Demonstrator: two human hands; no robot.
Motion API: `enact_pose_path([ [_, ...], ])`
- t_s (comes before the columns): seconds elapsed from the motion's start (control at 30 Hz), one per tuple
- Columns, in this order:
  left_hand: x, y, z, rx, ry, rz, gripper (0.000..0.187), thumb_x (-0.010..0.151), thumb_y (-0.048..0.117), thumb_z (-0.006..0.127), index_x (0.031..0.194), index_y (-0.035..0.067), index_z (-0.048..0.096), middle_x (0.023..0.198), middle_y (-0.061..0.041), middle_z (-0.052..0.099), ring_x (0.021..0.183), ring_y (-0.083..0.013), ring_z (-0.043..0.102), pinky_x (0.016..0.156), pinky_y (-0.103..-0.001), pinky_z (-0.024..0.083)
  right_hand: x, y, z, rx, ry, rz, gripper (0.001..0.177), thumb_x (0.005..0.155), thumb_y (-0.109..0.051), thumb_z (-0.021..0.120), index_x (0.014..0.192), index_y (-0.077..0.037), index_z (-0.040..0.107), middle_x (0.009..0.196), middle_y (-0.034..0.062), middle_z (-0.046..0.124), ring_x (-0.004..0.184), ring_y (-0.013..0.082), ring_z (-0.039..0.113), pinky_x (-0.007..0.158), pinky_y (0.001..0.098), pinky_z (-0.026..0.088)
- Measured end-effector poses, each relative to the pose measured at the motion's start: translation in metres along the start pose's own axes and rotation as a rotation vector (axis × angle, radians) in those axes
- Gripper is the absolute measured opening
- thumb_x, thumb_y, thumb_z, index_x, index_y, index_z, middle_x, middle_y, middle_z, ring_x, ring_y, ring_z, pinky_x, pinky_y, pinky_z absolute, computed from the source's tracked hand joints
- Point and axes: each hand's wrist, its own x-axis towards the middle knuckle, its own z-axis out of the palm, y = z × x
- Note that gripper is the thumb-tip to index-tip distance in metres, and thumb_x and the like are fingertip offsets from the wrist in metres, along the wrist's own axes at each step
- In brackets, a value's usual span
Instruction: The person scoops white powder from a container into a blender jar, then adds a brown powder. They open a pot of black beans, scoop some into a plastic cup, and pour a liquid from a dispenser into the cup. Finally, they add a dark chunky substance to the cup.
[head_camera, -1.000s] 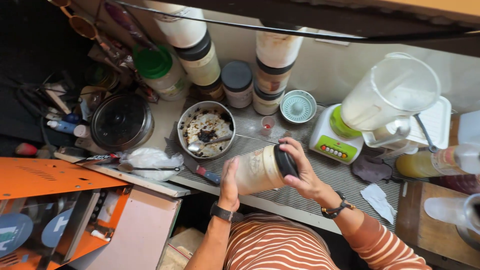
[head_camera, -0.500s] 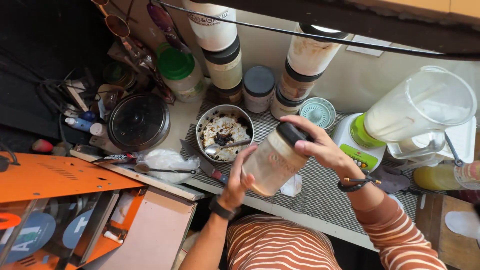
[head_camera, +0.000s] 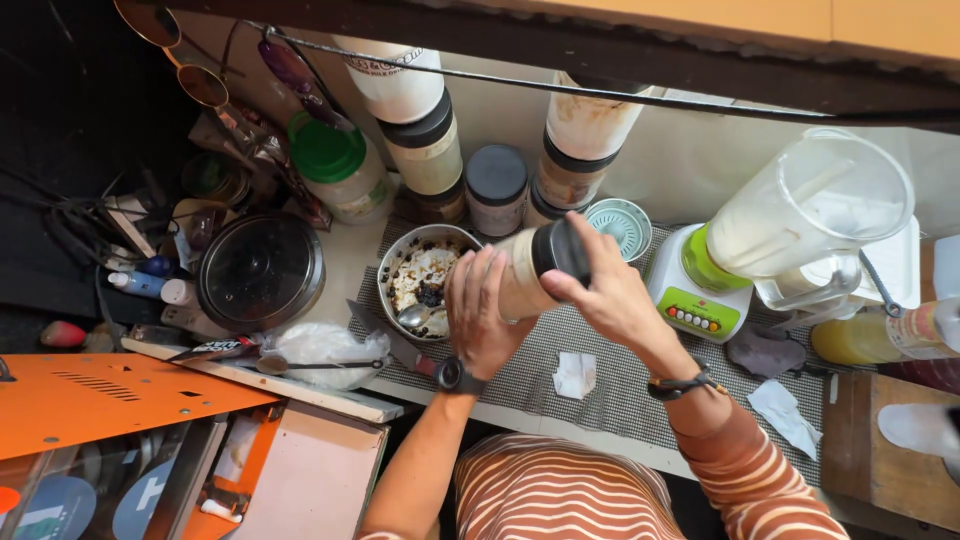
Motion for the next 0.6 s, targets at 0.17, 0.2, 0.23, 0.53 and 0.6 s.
enact_pose_path([
  [0.17, 0.054, -0.021, 0.047, -0.047, 0.217, -0.276, 0.116, 0.063, 0.049, 0.097, 0.151, 0.007, 0.035, 0.140, -0.017, 0.051, 0.129, -0.0375, 0.042, 0.107, -0.055, 0.037, -0.009, 0.028, -0.007, 0.681, 0.031, 0.148, 0.055, 0.100, -0.031, 0.056, 0.150, -0.009, 0.044, 0.139, 0.0105, 0.053, 0.091, 0.0179, 0.067, 0.072, 0.0328, 0.059],
  [0.2, 0.062, -0.030, 0.065, -0.065, 0.302, -0.415, 0.116, 0.064, 0.050, 0.095, 0.153, 0.008, 0.034, 0.138, -0.022, 0.047, 0.126, -0.0377, 0.041, 0.106, -0.052, 0.038, -0.012, 0.034, -0.007, 0.748, 0.017, 0.112, 0.046, 0.106, -0.027, 0.052, 0.146, -0.005, 0.051, 0.134, 0.0102, 0.056, 0.096, 0.0129, 0.067, 0.075, 0.0295, 0.061],
  [0.23, 0.073, -0.039, 0.076, -0.073, 0.296, -0.408, 0.116, 0.064, 0.050, 0.095, 0.153, 0.008, 0.034, 0.138, -0.022, 0.047, 0.126, -0.0377, 0.041, 0.106, -0.052, 0.038, -0.017, 0.037, -0.005, 0.747, 0.028, 0.116, 0.046, 0.106, -0.027, 0.052, 0.146, -0.005, 0.051, 0.134, 0.0102, 0.056, 0.096, 0.0129, 0.067, 0.075, 0.0295, 0.061],
  [0.53, 0.124, 0.007, 0.107, -0.176, 0.411, -0.322, 0.082, 0.095, 0.035, 0.071, 0.160, 0.004, 0.032, 0.158, -0.022, 0.041, 0.148, -0.0388, 0.039, 0.126, -0.052, 0.029, -0.053, 0.043, -0.006, 0.785, 0.017, 0.198, 0.047, 0.105, -0.028, 0.051, 0.146, -0.004, 0.052, 0.113, 0.0106, 0.064, 0.096, 0.0142, 0.069, 0.076, 0.0309, 0.063],
  [0.6, 0.141, 0.037, 0.103, -0.122, 0.437, -0.249, 0.087, 0.089, 0.045, 0.076, 0.155, 0.005, 0.036, 0.152, -0.019, 0.046, 0.144, -0.0363, 0.041, 0.124, -0.052, 0.031, -0.058, 0.040, -0.009, 0.762, 0.023, 0.179, 0.047, 0.103, -0.027, 0.053, 0.143, -0.003, 0.052, 0.123, 0.0078, 0.059, 0.096, 0.0142, 0.067, 0.075, 0.0302, 0.061],
])
